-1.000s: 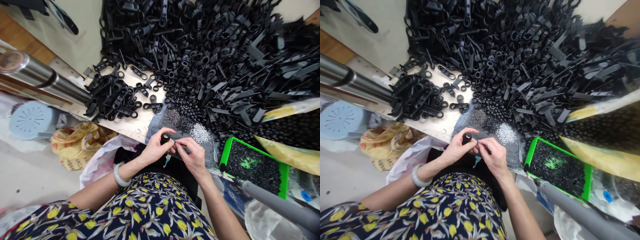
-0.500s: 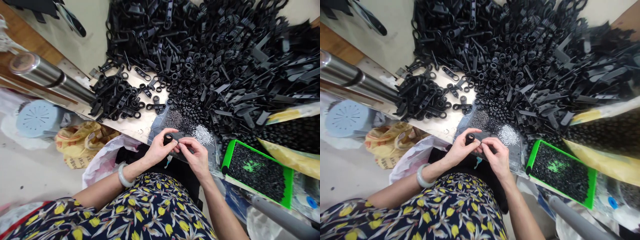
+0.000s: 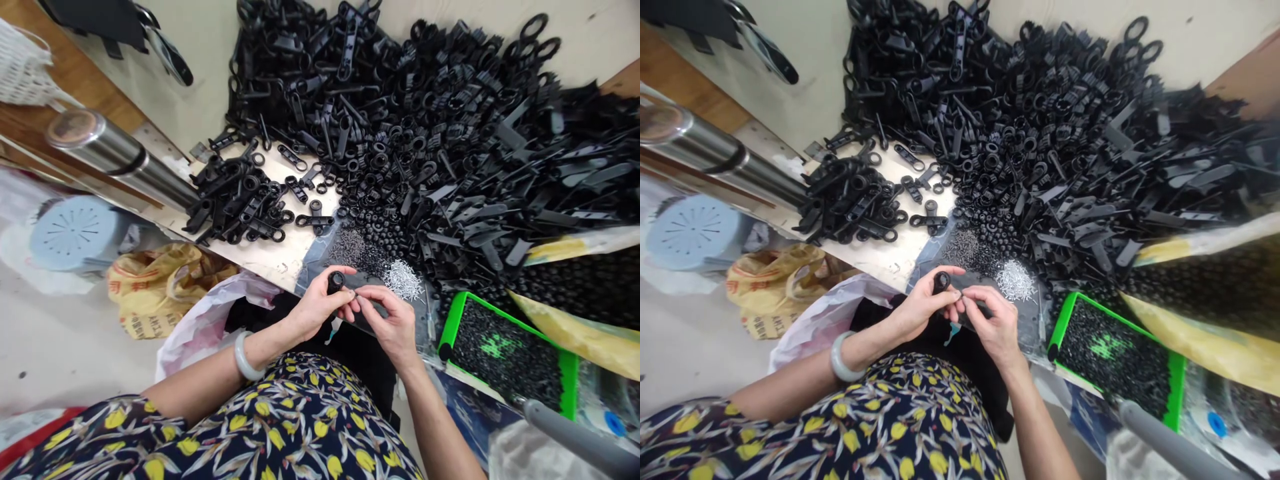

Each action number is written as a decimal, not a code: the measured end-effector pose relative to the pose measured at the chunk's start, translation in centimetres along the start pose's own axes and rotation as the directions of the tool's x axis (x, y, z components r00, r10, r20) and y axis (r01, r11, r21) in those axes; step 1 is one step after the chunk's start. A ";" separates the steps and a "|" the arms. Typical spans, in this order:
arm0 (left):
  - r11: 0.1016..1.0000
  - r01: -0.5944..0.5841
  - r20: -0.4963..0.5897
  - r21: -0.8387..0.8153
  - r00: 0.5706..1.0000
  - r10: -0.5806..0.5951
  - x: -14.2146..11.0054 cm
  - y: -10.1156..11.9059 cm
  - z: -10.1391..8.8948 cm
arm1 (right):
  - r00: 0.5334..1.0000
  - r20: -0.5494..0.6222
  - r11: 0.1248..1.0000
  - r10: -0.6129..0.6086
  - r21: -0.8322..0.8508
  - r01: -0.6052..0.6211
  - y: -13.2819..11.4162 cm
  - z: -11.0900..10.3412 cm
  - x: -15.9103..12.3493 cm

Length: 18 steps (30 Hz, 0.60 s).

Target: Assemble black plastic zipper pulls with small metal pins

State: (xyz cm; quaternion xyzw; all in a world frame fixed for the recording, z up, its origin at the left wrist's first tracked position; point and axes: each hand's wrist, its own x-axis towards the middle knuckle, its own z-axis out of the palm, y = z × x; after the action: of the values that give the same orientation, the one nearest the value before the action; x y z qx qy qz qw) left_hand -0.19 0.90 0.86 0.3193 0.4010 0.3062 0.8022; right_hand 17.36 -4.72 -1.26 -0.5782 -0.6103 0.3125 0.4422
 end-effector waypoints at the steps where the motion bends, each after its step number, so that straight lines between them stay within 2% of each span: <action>1: 1.000 -0.001 -0.006 -0.001 1.000 0.001 0.0 0.0 0.1 | 1.000 -0.004 1.000 0.011 0.007 -0.011 0.0 0.0 0.0; 6: 1.000 -0.015 -0.014 -0.003 1.000 0.015 -0.2 0.1 0.4 | 0.998 -0.030 0.996 0.058 0.073 -0.056 0.4 0.3 -0.2; 12: 0.999 -0.034 -0.029 0.007 0.999 0.034 -0.2 -0.1 0.3 | 0.999 -0.029 0.998 0.027 0.049 -0.025 0.2 0.2 -0.1; 18: 0.981 -0.114 -0.034 0.156 0.992 0.121 -0.2 -0.5 0.0 | 1.000 -0.003 1.000 -0.011 -0.019 0.011 -0.4 0.0 0.5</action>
State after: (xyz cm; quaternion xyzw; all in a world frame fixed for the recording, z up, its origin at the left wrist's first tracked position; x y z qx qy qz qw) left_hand -0.15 0.46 0.60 0.3966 0.4212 0.3279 0.7469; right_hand 17.24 -4.25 -0.75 -0.5794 -0.6159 0.3034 0.4393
